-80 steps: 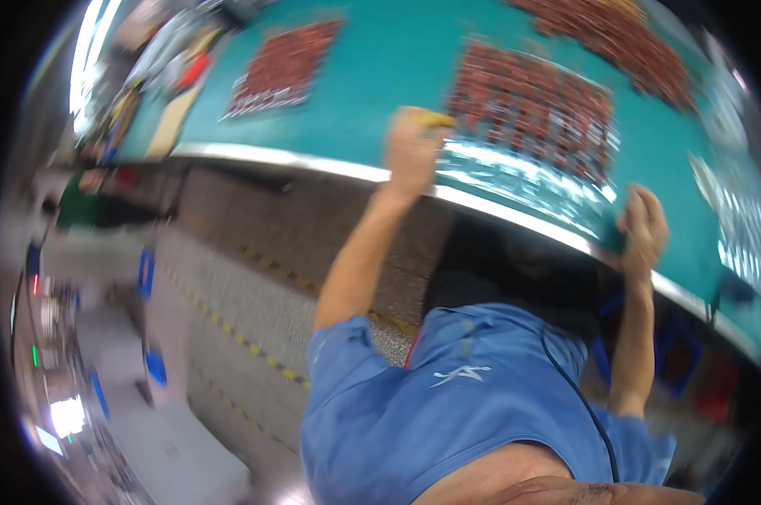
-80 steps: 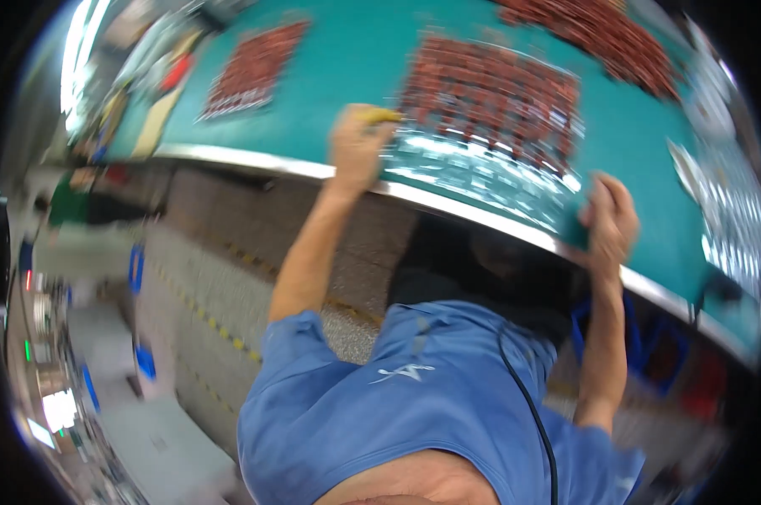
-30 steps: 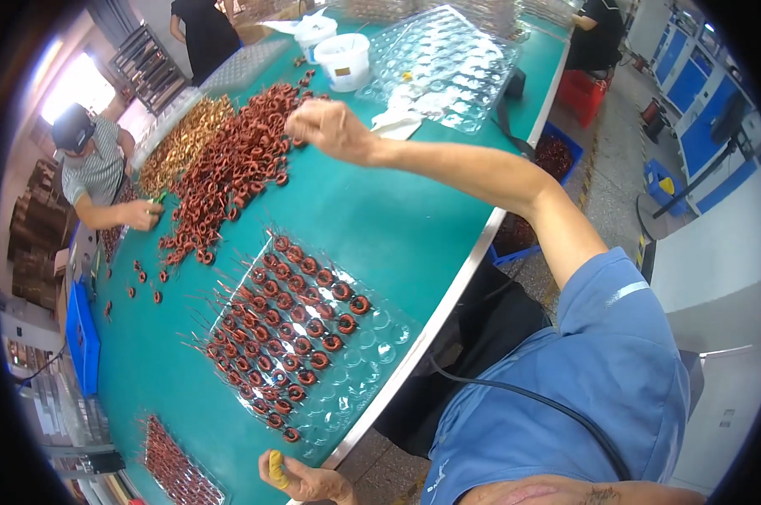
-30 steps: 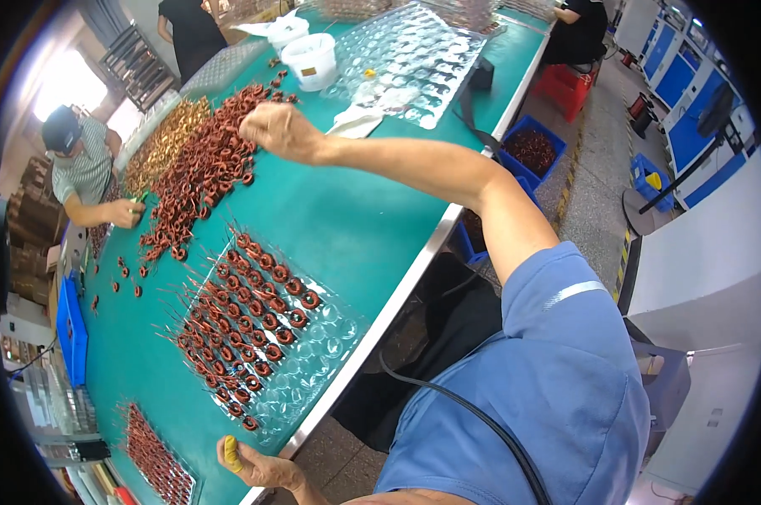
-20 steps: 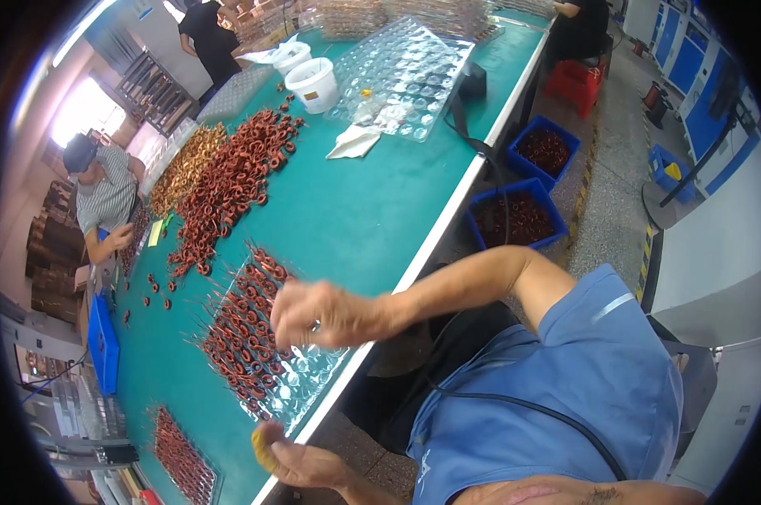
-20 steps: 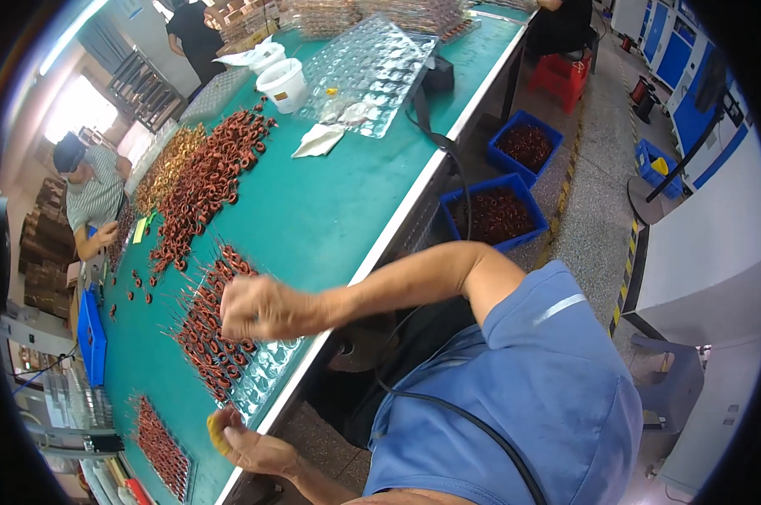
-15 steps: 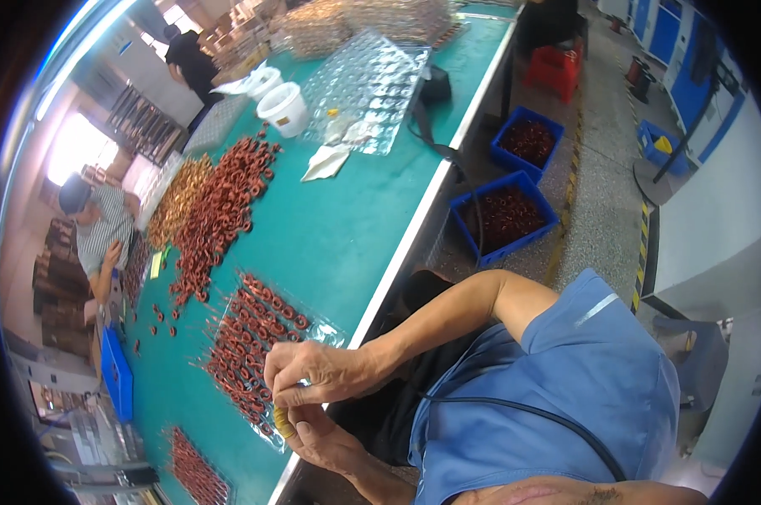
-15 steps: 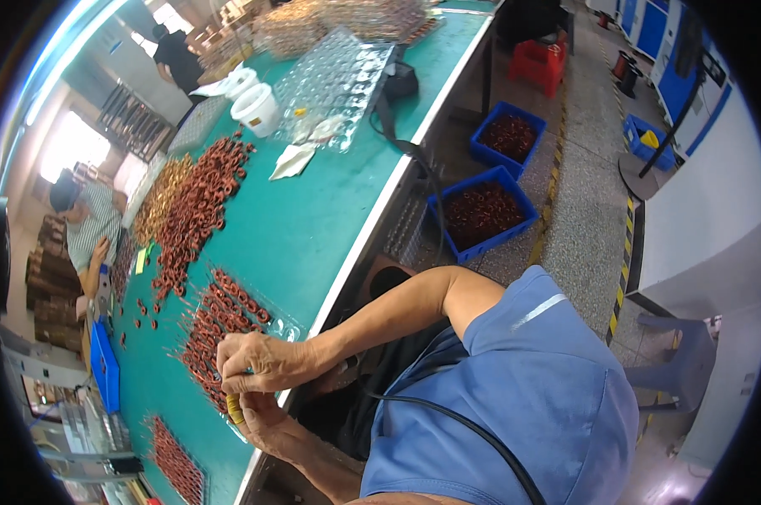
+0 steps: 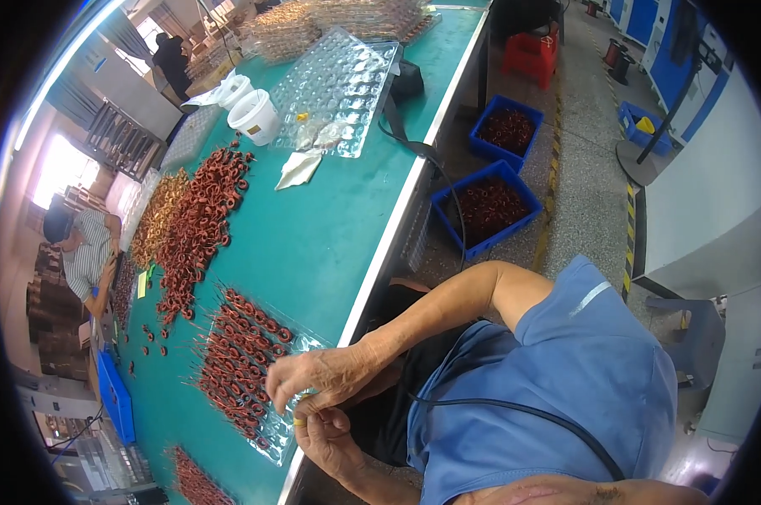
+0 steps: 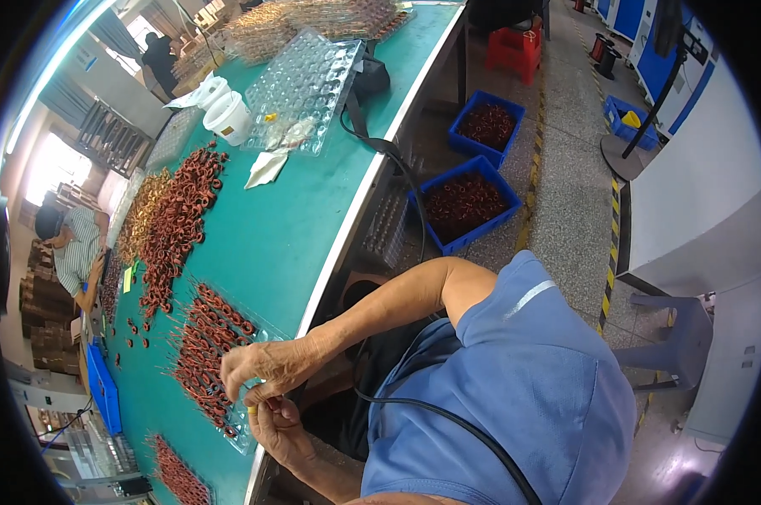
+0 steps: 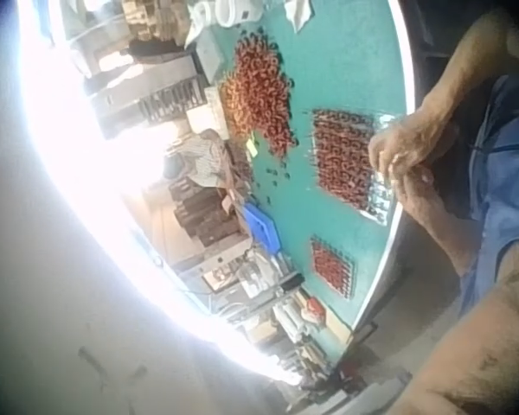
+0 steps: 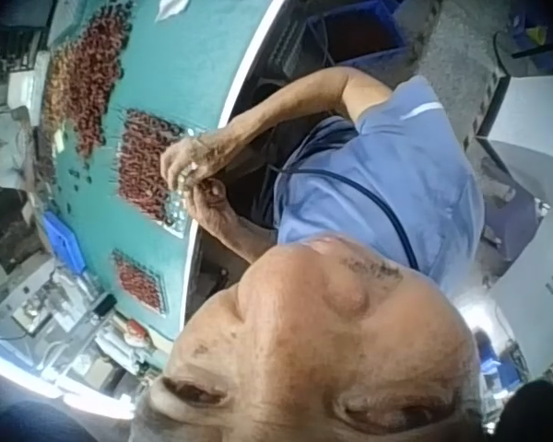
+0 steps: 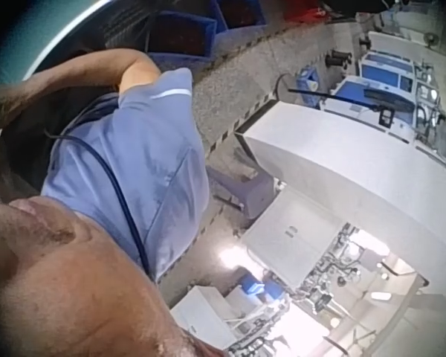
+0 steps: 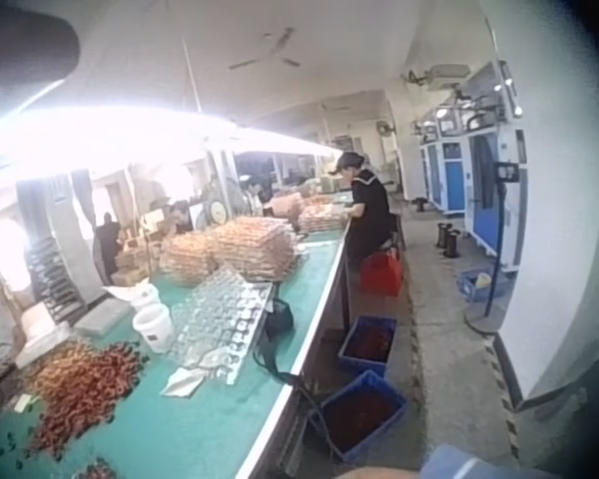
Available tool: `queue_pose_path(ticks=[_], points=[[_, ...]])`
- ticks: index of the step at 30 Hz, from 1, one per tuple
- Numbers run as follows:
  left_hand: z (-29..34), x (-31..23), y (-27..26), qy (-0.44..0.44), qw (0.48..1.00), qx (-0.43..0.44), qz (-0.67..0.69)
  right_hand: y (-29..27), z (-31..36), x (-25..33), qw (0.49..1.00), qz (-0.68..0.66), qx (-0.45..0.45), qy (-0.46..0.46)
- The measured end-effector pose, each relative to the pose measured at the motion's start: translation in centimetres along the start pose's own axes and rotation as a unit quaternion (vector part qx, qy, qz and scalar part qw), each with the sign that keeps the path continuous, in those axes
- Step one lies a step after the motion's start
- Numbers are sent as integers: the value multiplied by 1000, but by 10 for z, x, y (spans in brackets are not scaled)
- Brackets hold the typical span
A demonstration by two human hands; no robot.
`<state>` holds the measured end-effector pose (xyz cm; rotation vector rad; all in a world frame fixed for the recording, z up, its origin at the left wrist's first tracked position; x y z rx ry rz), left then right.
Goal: Manually assembling small copper wire coils into plastic organizer trays on a factory workbench.
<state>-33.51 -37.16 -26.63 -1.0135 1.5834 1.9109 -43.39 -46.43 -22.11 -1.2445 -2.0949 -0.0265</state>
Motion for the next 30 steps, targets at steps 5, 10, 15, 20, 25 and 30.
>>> queue_pose_path(ticks=[5,10,15,20,25,30], points=[[-1,15,-9,-112,988,21,104,-2,14,-10,987,-96,71,108],[-5,31,-1,-208,953,56,212,-10,29,-15,976,-106,80,175],[-4,28,14,5,1000,12,-26,-19,31,-14,992,30,21,119],[-5,12,14,165,958,72,-225,-21,26,-10,986,-19,23,164],[-4,6,21,74,985,61,-146,-19,24,-19,990,18,-7,141],[-9,4,13,49,991,38,-118,-18,19,24,937,314,-56,-140]])
Point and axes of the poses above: each hand's wrist, its own z-axis away from the middle knuckle, its own y-axis out of the palm, x = y × z, the point moved 5 cm from there along -z, towards the middle knuckle, and after that the axes turned 12 degrees about z, right-handed, at the moved point
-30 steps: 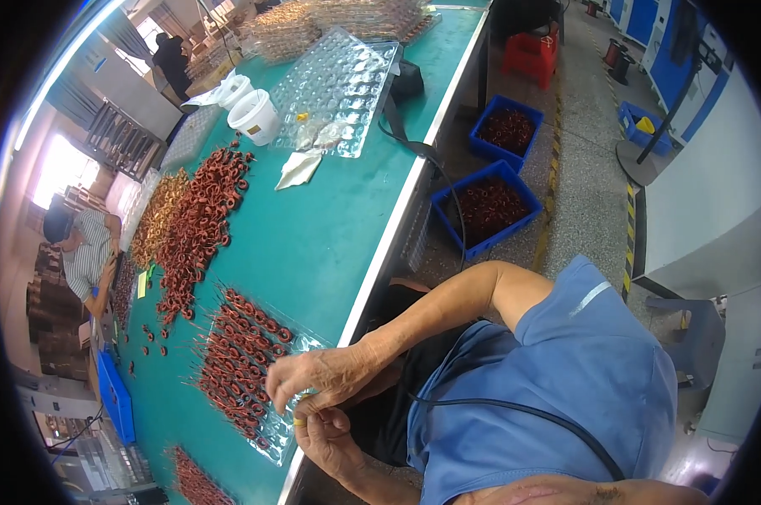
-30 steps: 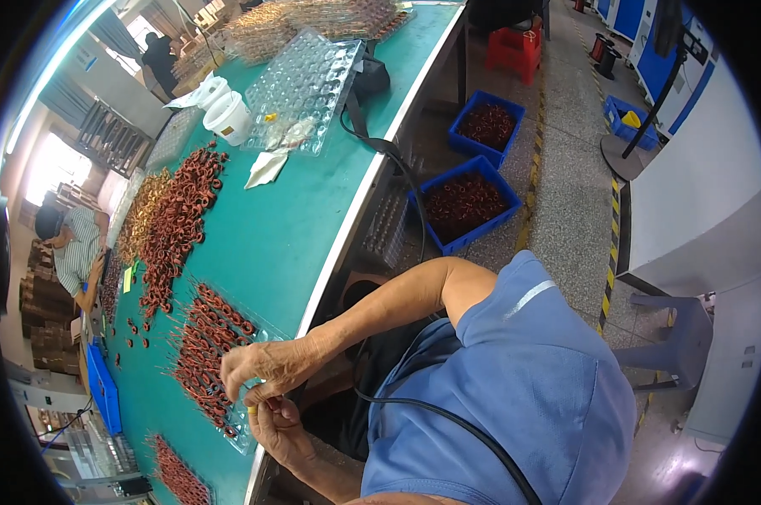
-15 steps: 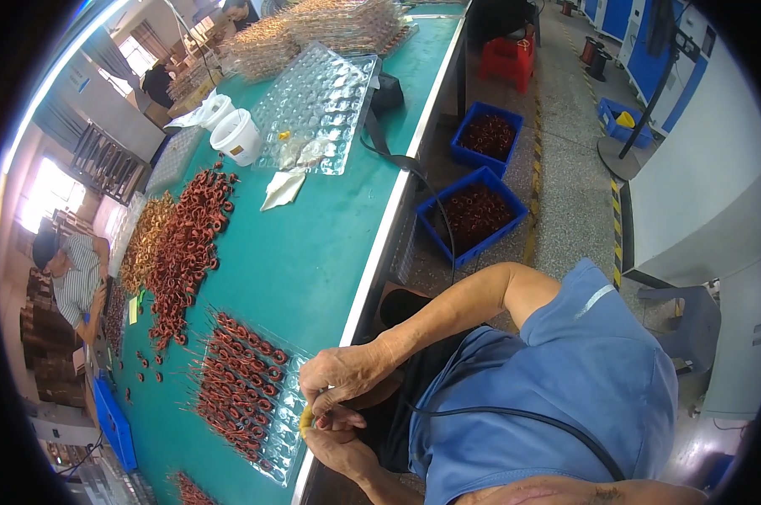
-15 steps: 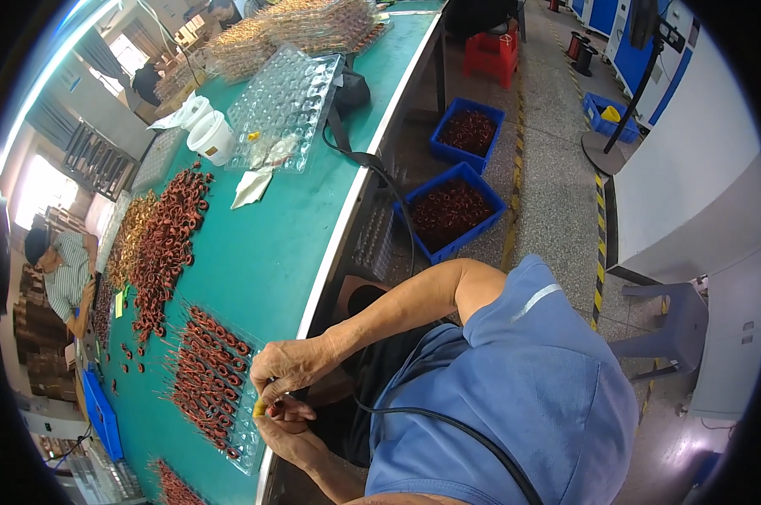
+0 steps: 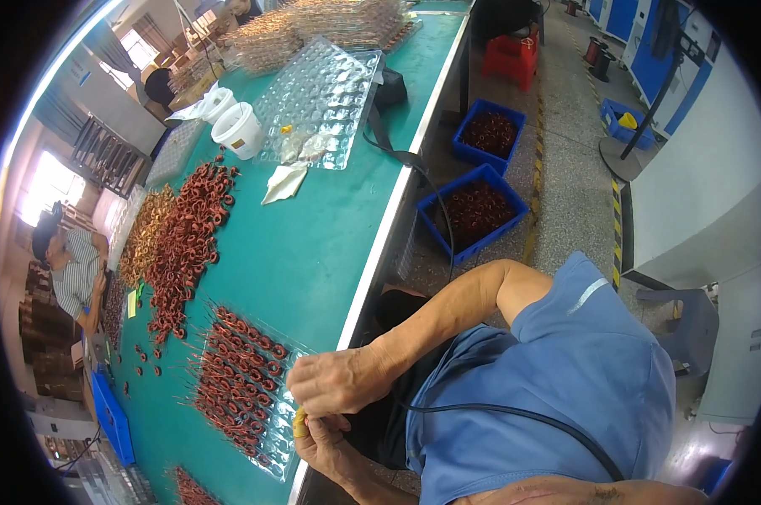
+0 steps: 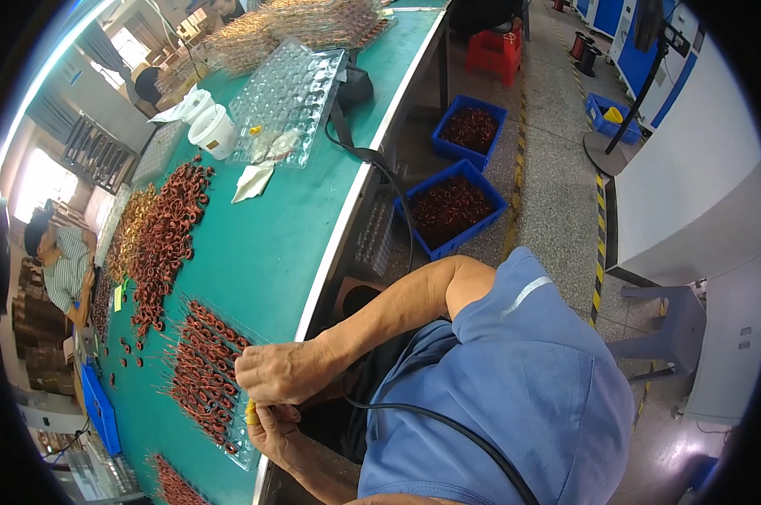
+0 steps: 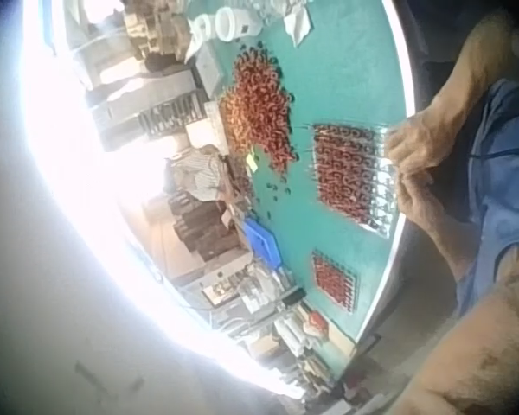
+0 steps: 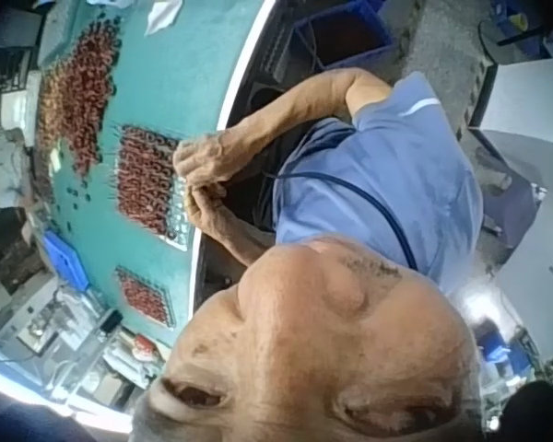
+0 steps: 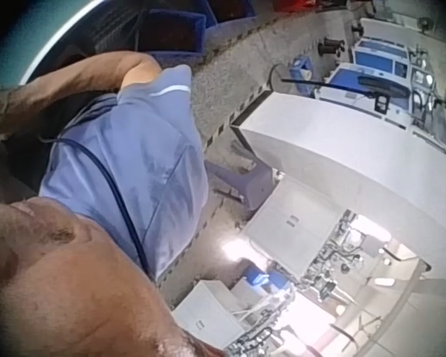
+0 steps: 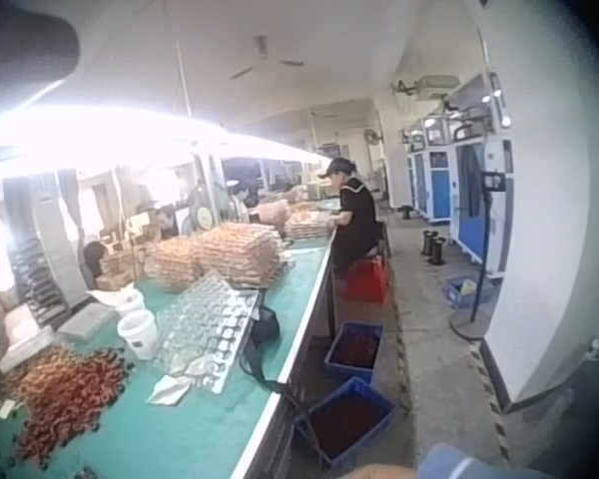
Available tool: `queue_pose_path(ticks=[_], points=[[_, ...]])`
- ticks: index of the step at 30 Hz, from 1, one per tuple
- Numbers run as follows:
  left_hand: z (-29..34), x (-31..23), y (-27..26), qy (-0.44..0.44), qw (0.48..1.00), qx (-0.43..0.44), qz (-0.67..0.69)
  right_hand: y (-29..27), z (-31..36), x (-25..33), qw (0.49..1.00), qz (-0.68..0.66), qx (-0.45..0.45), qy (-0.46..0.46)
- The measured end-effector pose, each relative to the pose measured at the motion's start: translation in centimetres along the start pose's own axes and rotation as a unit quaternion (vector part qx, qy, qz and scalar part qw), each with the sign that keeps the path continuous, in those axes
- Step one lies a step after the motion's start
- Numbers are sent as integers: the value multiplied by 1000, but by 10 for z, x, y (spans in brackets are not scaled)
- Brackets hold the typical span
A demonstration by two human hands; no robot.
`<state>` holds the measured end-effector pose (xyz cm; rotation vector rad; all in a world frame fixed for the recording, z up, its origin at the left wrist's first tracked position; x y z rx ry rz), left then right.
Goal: Manually assembling small copper wire coils into plastic organizer trays on a factory workbench.
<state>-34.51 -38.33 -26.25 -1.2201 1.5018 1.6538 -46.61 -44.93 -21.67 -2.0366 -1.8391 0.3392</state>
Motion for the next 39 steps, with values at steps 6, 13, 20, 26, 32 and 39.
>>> queue_pose_path(ticks=[6,13,20,26,32,39], points=[[0,-3,4,79,993,-72,51,-3,-3,0,997,-45,-50,23],[-7,-1,1,74,994,-75,0,14,-5,-9,973,-159,-89,141],[1,0,8,140,988,-57,-9,16,9,-19,857,-387,4,341],[7,-9,-5,105,983,-140,-59,59,19,-21,751,-459,87,467],[-15,-2,13,57,998,-32,-14,24,38,-45,772,-357,88,518],[-7,10,-24,79,995,-23,55,63,49,-19,700,-485,166,498]])
Point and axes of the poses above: each hand's wrist, its own z-axis away from the middle knuckle, its own y-axis out of the palm, x = y × z, the point moved 5 cm from there along -z, towards the middle knuckle, and after that the axes turned 12 degrees about z, right-handed, at the moved point
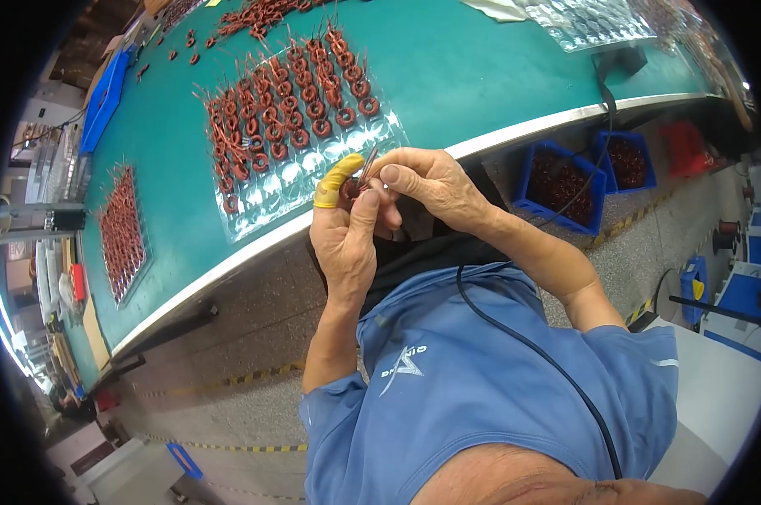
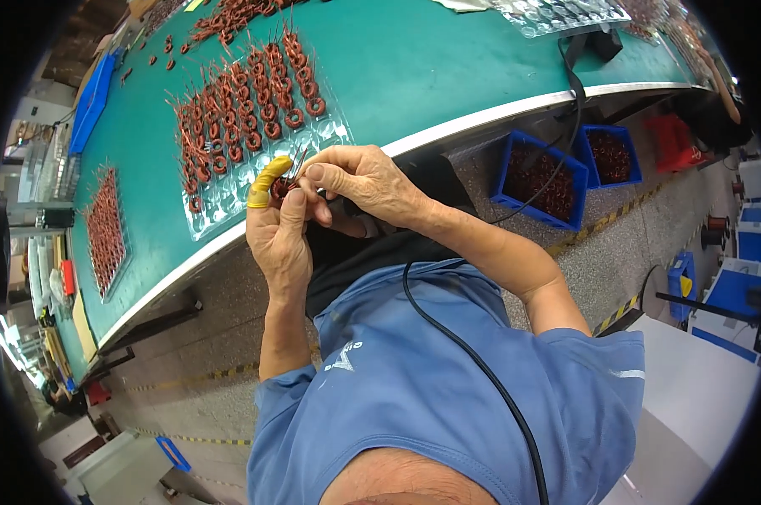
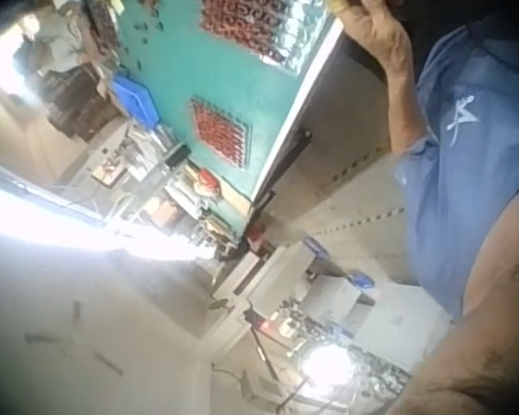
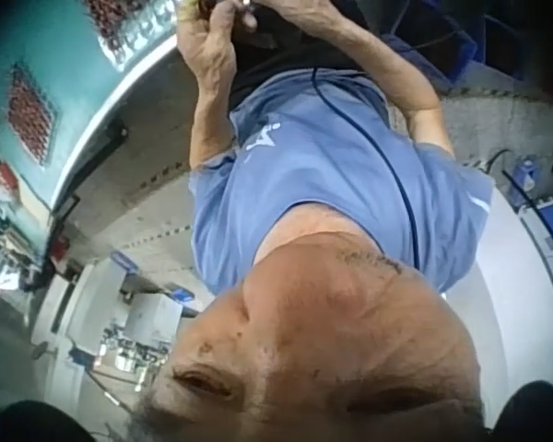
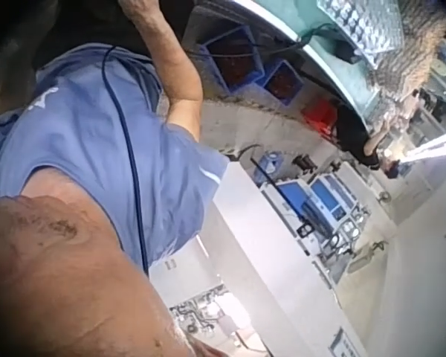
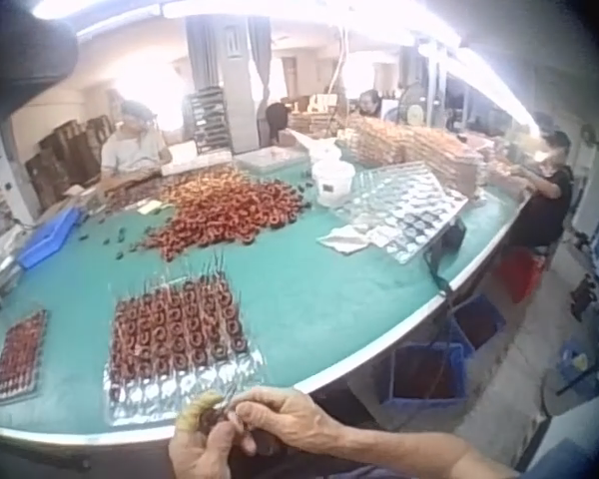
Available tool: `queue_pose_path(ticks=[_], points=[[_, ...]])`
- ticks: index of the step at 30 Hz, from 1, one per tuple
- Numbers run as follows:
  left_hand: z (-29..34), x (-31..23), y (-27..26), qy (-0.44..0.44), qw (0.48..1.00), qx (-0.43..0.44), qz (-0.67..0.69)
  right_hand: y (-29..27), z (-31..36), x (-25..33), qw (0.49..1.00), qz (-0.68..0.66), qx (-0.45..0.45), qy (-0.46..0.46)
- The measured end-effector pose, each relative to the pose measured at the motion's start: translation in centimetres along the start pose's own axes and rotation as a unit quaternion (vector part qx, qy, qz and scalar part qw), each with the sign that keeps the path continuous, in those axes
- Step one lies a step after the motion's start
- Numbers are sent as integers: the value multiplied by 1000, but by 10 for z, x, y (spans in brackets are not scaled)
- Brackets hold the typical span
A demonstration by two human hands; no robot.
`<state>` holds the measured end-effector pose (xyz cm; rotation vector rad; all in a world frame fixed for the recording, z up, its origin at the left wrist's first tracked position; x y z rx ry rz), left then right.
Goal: Manually assembling small copper wire coils into plastic organizer trays on a factory workbench.
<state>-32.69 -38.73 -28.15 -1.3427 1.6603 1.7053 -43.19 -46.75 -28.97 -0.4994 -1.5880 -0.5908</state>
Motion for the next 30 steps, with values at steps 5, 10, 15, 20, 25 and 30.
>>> queue_pose_path(ticks=[5,10,15,20,25,30], points=[[1,-2,3,5,998,2,-64,5,-2,-3,999,20,-28,-3],[2,-20,28,-41,963,-41,-264,0,12,26,979,172,-98,-55],[13,-27,-1,86,903,-51,-417,26,14,37,778,444,-179,-407],[8,-9,4,84,946,6,-314,-7,22,36,982,61,-164,-70],[-1,-6,2,44,984,10,-173,-28,13,30,964,168,-168,-117],[-3,-10,4,-41,996,50,-66,-21,19,44,911,247,-144,-297]])
Point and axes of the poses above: each hand's wrist, its own z-axis away from the middle knuckle, its own y-axis out of the palm, x = y × z, the point moved 5 cm from there along -z, towards the middle knuckle, and after that the axes turned 12 degrees about z, right-handed, at the moved point
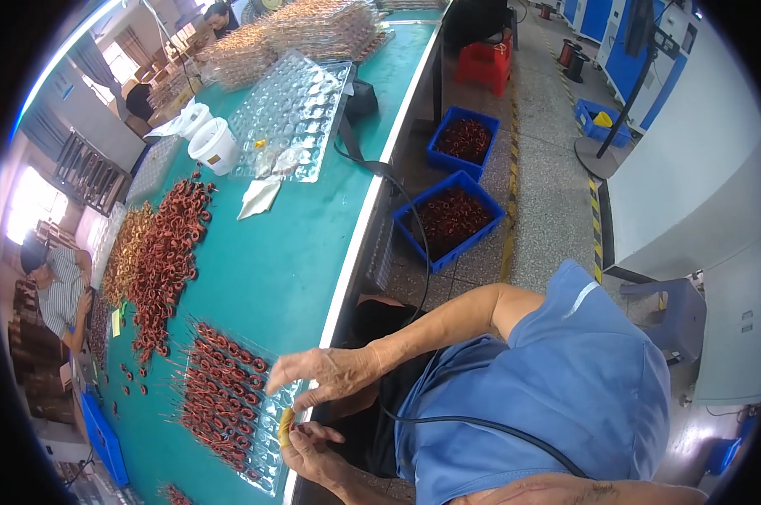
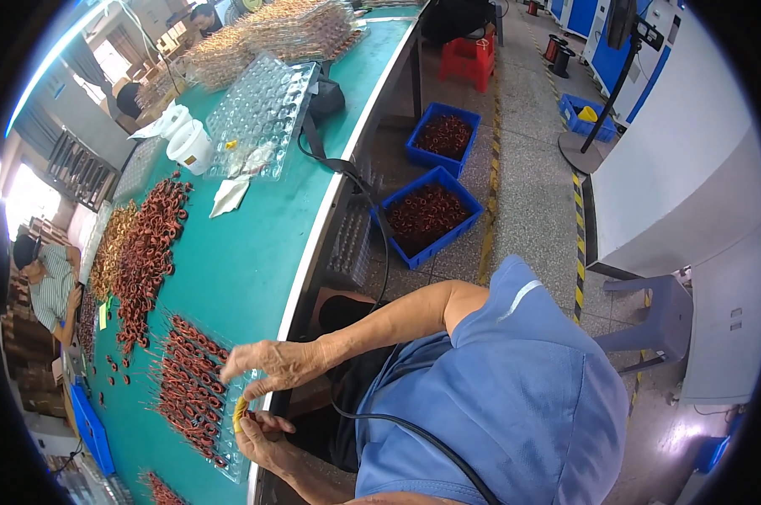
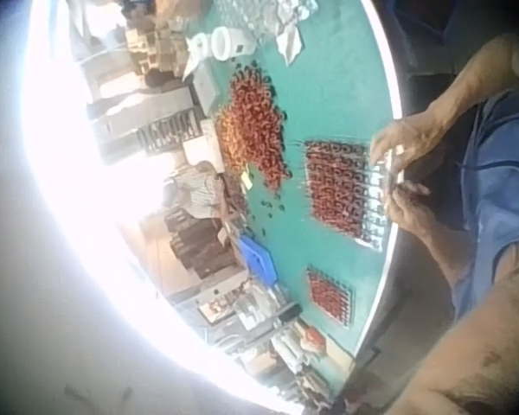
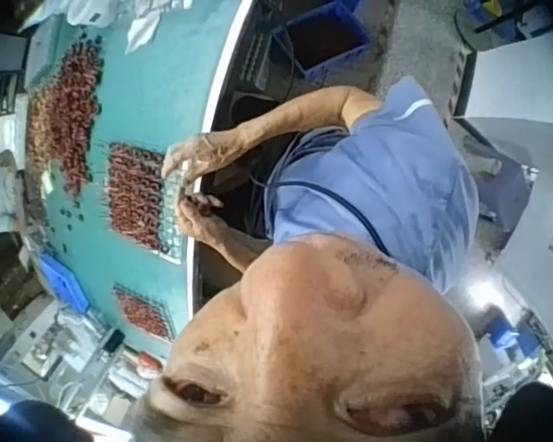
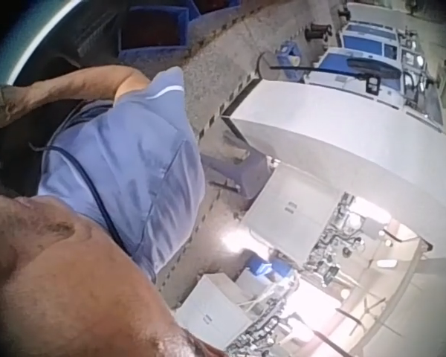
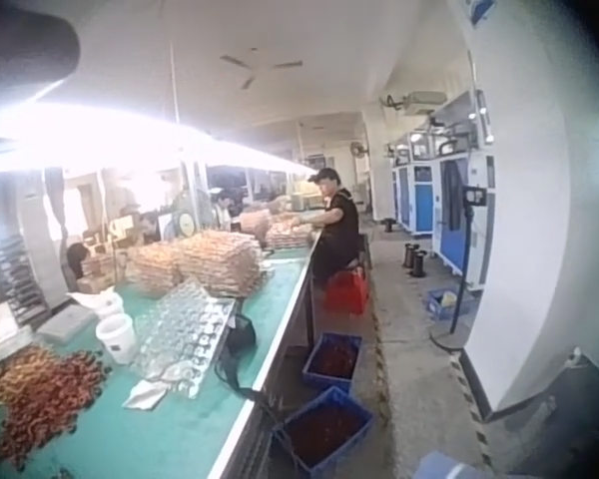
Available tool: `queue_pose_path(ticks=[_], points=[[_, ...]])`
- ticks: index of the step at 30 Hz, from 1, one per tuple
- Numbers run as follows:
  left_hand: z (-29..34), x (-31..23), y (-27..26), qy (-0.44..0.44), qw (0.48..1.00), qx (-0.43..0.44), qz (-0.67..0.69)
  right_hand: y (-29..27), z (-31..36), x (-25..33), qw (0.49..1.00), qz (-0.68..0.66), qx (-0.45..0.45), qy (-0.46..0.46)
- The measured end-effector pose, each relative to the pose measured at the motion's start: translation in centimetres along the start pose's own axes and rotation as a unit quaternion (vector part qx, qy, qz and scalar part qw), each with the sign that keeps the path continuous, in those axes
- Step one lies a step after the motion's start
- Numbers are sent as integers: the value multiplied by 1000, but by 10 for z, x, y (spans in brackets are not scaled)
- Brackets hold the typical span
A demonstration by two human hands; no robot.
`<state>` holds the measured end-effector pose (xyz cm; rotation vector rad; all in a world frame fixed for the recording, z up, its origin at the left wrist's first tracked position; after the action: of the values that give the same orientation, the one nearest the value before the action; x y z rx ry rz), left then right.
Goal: Manually assembling small copper wire coils into plastic organizer trays on a factory workbench.
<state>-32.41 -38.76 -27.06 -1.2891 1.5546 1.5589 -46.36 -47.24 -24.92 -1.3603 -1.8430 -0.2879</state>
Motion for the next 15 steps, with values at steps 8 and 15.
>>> queue_pose_path(ticks=[8,15], points=[[3,16,-4,-23,996,-1,-88,20,17,-8,948,-181,114,237],[7,6,12,54,990,68,-108,15,20,-6,922,-272,95,259]])
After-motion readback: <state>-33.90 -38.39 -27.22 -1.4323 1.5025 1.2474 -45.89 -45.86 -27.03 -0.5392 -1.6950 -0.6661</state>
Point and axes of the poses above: each hand's wrist, its own z-axis away from the middle knuckle, its own y-axis out of the palm, x = y × z, the point moved 5 cm from there along -z, towards the middle knuckle, and after that the axes turned 12 degrees about z, right-handed, at the moved point
